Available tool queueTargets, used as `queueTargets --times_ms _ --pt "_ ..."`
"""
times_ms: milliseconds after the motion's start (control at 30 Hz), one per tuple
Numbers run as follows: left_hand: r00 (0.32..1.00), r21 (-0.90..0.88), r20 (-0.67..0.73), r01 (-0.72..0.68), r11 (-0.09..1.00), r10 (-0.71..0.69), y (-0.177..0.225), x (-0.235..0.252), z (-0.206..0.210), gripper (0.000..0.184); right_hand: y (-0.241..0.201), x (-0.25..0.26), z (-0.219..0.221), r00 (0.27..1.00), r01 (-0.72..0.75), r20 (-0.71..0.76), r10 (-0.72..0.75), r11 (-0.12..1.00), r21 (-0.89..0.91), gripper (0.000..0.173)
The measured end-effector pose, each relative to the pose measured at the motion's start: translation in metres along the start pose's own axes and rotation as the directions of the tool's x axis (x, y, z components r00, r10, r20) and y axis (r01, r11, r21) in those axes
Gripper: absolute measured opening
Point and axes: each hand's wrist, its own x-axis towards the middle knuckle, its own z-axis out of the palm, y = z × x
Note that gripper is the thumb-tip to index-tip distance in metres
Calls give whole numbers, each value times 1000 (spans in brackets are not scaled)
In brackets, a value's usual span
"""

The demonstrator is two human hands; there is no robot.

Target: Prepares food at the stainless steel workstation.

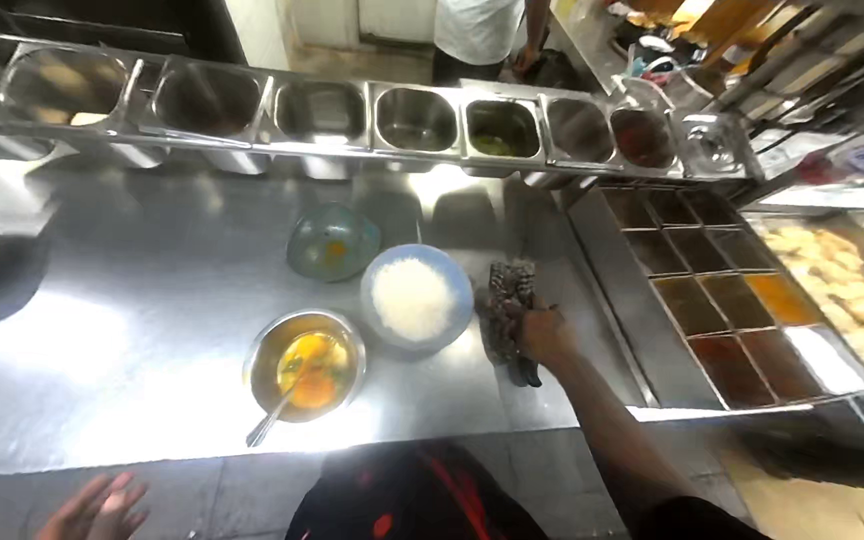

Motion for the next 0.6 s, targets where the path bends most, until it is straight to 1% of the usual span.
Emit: queueTargets --times_ms 33,67,100,167,233,300,333,400,433,500,533,567,600 --pt "1000 -3 9 -25 1000 25 12 10 15 47 -3 -9 16 999 -9 -38 8 999 -30 39" --pt "998 4 2 -60 998 60 20 18 30 43 -3 -15 22 996 10 -88 -13 1000 -30 31" --pt "997 30 -1 -79 996 79 28 26 41 41 -3 -17 27 991 41 -127 -42 999 -9 27" --pt "997 72 45 -70 995 66 43 45 61 36 -1 -13 23 975 98 -205 -90 995 25 21" --pt "989 149 143 -56 987 35 57 60 78 33 0 -8 12 935 169 -329 -130 981 94 16" --pt "968 232 248 -22 973 -37 67 74 93 32 -1 -12 -2 901 204 -414 -127 968 147 17" --pt "954 265 291 -5 964 -75 71 79 102 31 -3 -16 -8 885 212 -448 -127 966 145 19" --pt "929 331 338 31 943 -149 75 80 120 32 -6 -19 -16 878 193 -462 -125 976 104 26" --pt "920 364 354 29 931 -167 76 80 126 32 -7 -18 -17 892 168 -435 -123 983 67 29" --pt "913 392 374 5 920 -164 70 78 135 31 -9 -19 -17 945 114 -310 -107 994 2 34" --pt "917 387 373 -13 922 -144 64 79 138 28 -13 -25 -17 948 139 -287 -134 990 -3 38" --pt "924 366 364 -30 930 -114 59 80 139 23 -23 -34 -16 921 225 -335 -200 974 37 41" --pt "934 330 348 -36 943 -86 55 81 140 19 -38 -46 -10 867 350 -408 -286 932 90 42"
